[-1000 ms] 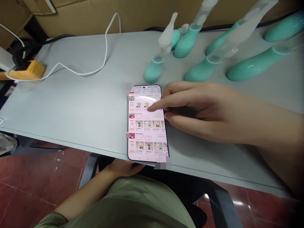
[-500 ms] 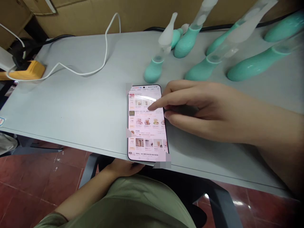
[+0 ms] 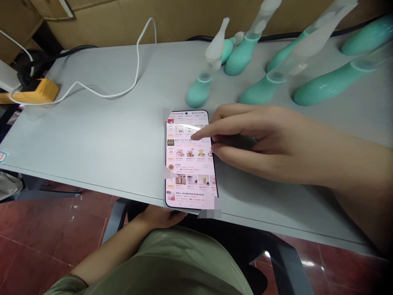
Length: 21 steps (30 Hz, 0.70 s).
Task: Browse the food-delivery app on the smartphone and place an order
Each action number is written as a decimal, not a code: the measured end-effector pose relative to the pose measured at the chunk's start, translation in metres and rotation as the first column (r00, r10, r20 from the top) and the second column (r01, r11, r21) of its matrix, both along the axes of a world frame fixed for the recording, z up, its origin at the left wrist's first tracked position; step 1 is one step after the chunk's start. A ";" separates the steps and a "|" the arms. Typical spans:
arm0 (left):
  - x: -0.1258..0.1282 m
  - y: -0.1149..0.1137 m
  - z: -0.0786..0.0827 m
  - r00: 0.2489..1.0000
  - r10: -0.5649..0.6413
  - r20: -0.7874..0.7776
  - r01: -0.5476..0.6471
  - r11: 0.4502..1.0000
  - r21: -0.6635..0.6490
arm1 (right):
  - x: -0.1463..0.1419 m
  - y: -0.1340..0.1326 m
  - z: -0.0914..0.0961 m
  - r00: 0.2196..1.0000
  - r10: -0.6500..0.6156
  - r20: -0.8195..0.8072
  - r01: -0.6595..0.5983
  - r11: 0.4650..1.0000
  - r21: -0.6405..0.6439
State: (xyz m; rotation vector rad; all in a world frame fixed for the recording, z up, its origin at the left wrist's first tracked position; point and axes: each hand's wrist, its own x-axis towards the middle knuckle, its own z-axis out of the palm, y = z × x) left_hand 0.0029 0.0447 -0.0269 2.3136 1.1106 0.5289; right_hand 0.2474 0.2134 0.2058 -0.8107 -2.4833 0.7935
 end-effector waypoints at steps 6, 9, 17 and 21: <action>0.002 0.000 -0.002 1.000 0.025 0.018 -0.025 1.000 -0.019 | -0.001 -0.001 -0.003 0.998 -0.063 -0.031 0.062 0.998 -0.016; 0.002 0.001 -0.002 0.999 0.017 0.045 -0.016 1.000 -0.015 | 0.001 -0.001 -0.003 0.996 -0.067 -0.050 0.065 0.997 -0.050; 0.000 0.002 -0.001 1.000 0.006 0.003 -0.006 1.000 -0.024 | 0.003 -0.001 -0.003 0.998 -0.061 -0.022 0.060 0.997 -0.042; 0.000 0.001 0.000 1.000 -0.004 -0.018 0.004 1.000 -0.013 | 0.002 0.000 -0.003 0.999 -0.044 -0.027 0.043 0.999 -0.025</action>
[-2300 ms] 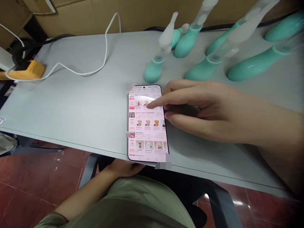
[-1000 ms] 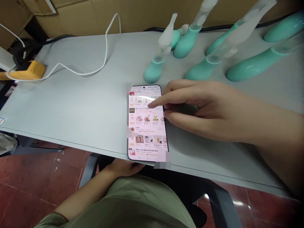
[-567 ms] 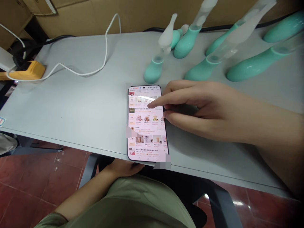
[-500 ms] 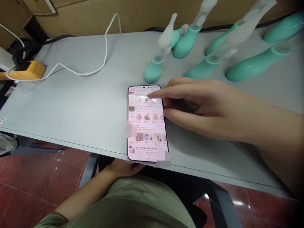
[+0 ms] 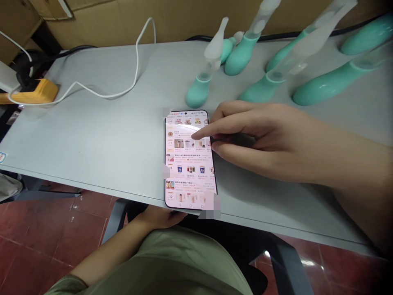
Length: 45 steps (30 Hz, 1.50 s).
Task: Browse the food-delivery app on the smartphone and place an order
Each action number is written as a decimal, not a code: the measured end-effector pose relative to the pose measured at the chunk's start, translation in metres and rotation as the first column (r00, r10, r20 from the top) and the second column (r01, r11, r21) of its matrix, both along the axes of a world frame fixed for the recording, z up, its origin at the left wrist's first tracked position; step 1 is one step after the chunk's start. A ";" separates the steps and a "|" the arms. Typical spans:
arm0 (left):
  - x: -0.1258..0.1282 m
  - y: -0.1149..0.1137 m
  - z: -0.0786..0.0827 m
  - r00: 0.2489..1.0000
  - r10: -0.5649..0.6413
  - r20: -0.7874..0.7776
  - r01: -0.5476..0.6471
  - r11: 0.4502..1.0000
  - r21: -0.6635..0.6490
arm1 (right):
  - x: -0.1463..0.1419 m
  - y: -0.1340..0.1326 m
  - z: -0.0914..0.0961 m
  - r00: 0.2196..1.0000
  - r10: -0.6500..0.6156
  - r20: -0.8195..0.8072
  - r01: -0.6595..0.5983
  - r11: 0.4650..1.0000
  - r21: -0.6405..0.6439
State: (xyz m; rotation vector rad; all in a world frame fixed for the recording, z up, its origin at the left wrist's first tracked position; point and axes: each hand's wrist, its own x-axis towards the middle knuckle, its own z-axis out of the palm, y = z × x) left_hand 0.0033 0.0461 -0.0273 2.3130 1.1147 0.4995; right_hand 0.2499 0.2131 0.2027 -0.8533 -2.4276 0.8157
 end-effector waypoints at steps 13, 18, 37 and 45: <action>0.001 0.000 0.002 1.000 -0.003 0.000 0.003 1.000 0.017 | -0.002 0.000 0.001 1.000 0.015 0.002 -0.016 1.000 0.014; 0.001 -0.001 -0.001 1.000 0.008 -0.006 -0.008 1.000 -0.012 | -0.002 -0.001 0.002 1.000 0.015 0.001 -0.015 1.000 0.025; 0.000 0.000 0.001 1.000 -0.001 -0.009 0.001 1.000 -0.014 | -0.003 -0.001 0.003 1.000 -0.006 0.030 0.006 1.000 0.009; 0.001 0.000 0.002 1.000 0.023 -0.010 -0.023 0.999 -0.035 | -0.001 -0.003 0.002 0.996 -0.079 0.031 0.079 0.997 0.009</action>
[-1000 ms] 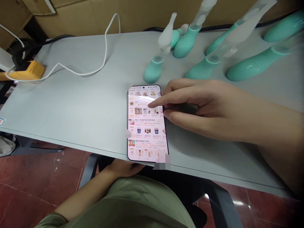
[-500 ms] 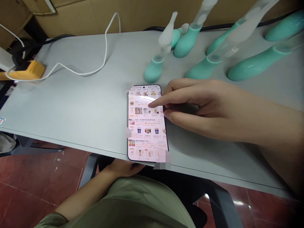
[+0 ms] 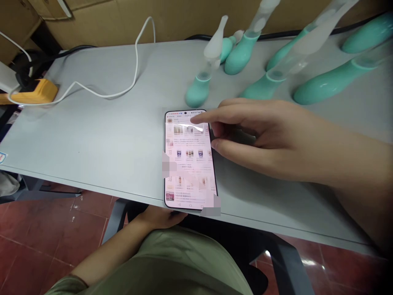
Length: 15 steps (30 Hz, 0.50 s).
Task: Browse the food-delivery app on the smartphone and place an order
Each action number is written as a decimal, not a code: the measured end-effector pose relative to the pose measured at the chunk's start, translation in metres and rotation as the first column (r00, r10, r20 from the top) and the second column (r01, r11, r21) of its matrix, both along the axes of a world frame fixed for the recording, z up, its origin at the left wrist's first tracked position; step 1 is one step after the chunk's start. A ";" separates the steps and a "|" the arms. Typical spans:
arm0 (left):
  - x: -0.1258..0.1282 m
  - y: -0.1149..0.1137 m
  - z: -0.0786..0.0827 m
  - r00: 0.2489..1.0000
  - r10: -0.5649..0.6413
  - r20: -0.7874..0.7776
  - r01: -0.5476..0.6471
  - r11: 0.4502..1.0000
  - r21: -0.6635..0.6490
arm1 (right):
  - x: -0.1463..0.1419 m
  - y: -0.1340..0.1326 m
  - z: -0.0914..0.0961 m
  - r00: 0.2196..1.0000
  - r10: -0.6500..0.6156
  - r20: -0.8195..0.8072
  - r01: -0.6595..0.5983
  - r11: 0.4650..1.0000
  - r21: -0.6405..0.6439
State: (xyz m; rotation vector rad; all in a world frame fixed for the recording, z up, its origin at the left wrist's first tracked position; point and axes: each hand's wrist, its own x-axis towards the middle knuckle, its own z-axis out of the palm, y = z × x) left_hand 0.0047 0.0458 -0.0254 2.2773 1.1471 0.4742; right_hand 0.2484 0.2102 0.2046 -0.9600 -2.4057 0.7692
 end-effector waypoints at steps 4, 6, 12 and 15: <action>0.000 0.001 0.001 1.000 0.001 0.002 -0.001 1.000 0.001 | 0.002 0.002 0.000 0.999 0.052 0.009 -0.052 0.999 0.007; 0.001 0.001 0.001 1.000 0.001 0.007 -0.001 1.000 0.004 | 0.001 0.002 0.000 0.999 0.051 0.004 -0.051 0.999 0.011; 0.001 0.000 0.001 1.000 0.005 -0.001 -0.005 1.000 0.001 | 0.000 0.002 0.000 0.999 0.048 0.009 -0.048 0.999 0.017; 0.000 0.000 0.001 1.000 0.014 0.005 -0.014 1.000 0.006 | 0.001 0.002 0.000 0.999 0.048 0.009 -0.048 0.999 0.020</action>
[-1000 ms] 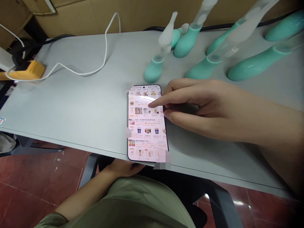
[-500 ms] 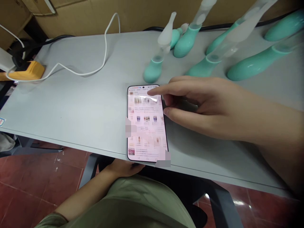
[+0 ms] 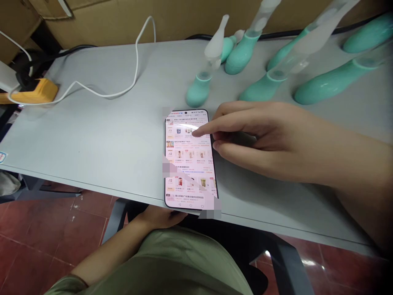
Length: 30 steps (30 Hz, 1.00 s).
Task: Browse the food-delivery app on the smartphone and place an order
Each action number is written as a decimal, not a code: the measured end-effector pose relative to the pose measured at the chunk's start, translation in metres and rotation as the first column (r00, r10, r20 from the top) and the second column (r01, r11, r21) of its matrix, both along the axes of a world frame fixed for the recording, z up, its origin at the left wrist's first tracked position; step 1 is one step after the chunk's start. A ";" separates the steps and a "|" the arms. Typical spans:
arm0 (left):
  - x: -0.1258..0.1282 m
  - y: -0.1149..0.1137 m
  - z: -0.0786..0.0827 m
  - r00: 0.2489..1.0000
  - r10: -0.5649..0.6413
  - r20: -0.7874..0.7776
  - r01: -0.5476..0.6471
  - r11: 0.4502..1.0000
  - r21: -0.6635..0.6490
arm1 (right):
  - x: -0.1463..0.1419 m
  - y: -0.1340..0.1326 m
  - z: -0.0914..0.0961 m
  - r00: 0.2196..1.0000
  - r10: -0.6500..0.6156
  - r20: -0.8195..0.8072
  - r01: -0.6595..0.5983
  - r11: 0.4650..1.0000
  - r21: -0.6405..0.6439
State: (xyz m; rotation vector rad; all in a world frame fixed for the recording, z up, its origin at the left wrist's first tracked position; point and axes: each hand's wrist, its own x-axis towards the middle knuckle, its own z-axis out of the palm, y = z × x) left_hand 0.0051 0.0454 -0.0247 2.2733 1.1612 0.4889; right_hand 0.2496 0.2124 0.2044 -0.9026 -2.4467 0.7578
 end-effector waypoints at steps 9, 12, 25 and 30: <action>-0.001 0.000 -0.001 1.000 -0.010 -0.014 0.010 1.000 -0.010 | -0.002 0.001 0.000 1.000 0.006 0.011 -0.006 1.000 -0.001; -0.001 0.000 -0.002 1.000 -0.009 -0.004 0.009 1.000 0.005 | -0.001 0.000 0.001 1.000 0.008 -0.004 -0.008 1.000 0.007; -0.001 -0.003 -0.003 1.000 -0.013 -0.010 0.013 1.000 -0.002 | -0.002 0.000 0.005 0.999 0.047 -0.023 -0.048 0.998 -0.038; -0.002 -0.003 -0.003 1.000 -0.011 -0.018 0.011 0.999 0.033 | -0.003 0.000 0.003 0.999 0.044 -0.021 -0.045 0.998 -0.036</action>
